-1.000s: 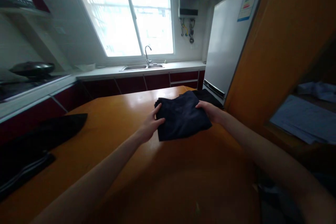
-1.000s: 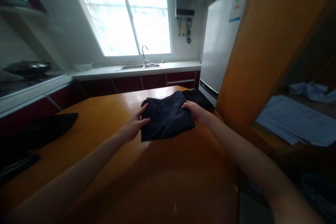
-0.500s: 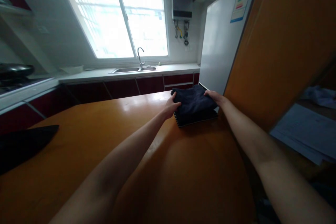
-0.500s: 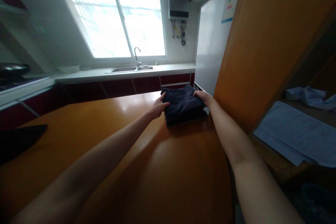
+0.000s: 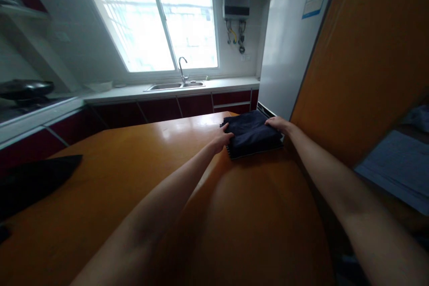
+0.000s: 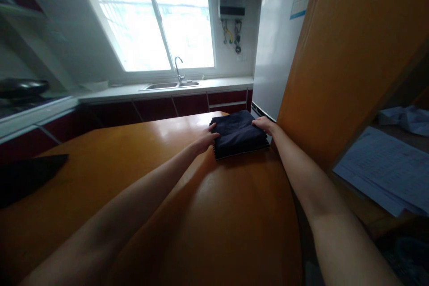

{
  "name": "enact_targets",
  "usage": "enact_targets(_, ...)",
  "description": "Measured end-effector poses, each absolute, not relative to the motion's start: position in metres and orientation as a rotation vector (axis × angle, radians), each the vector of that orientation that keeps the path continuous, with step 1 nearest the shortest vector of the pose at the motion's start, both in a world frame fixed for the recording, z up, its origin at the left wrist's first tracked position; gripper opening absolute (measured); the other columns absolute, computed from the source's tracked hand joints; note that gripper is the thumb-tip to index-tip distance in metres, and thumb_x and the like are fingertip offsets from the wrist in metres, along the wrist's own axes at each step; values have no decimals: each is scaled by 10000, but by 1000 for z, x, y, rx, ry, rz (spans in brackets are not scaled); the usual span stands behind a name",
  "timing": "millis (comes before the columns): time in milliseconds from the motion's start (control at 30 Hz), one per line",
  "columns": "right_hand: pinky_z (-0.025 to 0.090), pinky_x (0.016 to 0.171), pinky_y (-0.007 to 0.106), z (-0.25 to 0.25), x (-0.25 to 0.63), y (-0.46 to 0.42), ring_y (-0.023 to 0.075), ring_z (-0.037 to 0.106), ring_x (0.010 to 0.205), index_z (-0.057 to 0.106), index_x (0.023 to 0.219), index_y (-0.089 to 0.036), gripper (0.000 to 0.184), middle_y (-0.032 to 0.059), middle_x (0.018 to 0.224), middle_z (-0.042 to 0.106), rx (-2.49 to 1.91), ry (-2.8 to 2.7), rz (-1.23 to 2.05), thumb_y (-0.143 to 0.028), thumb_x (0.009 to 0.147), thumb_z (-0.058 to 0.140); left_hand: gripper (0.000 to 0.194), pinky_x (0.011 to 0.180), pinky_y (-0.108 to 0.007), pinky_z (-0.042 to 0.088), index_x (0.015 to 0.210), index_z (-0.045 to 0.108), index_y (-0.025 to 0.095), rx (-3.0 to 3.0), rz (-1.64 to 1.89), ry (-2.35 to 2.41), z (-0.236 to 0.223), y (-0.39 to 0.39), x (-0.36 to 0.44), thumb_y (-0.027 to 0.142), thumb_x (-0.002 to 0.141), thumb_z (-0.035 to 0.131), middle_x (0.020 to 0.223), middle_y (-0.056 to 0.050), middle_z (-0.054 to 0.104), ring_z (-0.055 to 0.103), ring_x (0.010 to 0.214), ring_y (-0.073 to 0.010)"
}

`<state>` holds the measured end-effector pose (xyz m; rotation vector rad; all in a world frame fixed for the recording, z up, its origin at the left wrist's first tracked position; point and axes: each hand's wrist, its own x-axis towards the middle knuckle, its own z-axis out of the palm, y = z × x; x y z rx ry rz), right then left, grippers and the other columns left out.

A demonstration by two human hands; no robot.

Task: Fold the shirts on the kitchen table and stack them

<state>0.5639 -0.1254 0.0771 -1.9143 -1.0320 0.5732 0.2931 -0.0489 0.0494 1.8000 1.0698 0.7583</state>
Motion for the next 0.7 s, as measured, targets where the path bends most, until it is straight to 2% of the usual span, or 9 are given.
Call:
enact_targets(67,545,813,393,83,566,-116,288,685,898,714,1059,-71,326,166,933,729,-2022,-1046,454,-302,839,647,691,1028,-408,474,1531,398,135,1855,797,1197,59,-49,297,205,876,605,1439,-176,528,576,1233,-310)
enact_targets(133,462,1007,448,90,564,-102,334,598,1181,621,1285,-46,483,234,1241,653,-2087,-1096,283,-343,906,588,649,1161,-438,333,1498,448,133,1983,878,1242,69,-51,306,248,881,614,1578,-180,349,390,1410,-359)
enact_targets(167,386,1093,449,92,562,-94,332,509,1305,559,1375,-57,529,236,1377,573,-2101,-1141,205,-352,936,554,623,1193,-434,280,1485,467,139,2105,898,1229,72,-54,313,267,891,604,1610,-167,293,323,1452,-359)
enact_targets(233,242,1190,420,93,552,-78,299,331,1453,475,1473,-103,556,192,1552,413,-2108,-1270,104,-355,977,495,576,1218,-453,223,1477,480,149,2403,849,1131,74,-62,329,313,929,548,1622,-146,290,267,1485,-342)
enact_targets(300,171,1217,399,88,541,-65,271,241,1499,465,1491,-142,544,143,1619,325,-2116,-1407,76,-368,997,464,596,1221,-528,178,1509,433,154,2606,684,1019,66,-71,344,398,967,476,1624,-138,304,226,1505,-339)
enact_targets(400,153,1217,472,72,528,-56,293,219,1510,483,1477,-153,543,150,1631,300,-2178,-1528,97,-405,996,479,683,1210,-614,89,1557,350,150,2711,483,1002,43,-86,357,537,995,354,1644,-149,253,143,1531,-352)
enact_targets(533,133,1195,579,60,525,-55,317,181,1522,467,1484,-175,561,166,1639,273,-2256,-1579,101,-443,992,492,702,1223,-573,20,1561,349,141,2793,508,991,22,-92,355,569,1012,253,1641,-157,259,127,1540,-321)
enact_targets(700,160,1197,556,66,538,-59,315,167,1526,424,1512,-149,587,174,1653,225,-2298,-1551,37,-479,1036,330,722,1206,-607,-4,1545,382,168,2696,593,1107,41,-53,344,623,999,254,1649,-141,241,100,1540,-335)
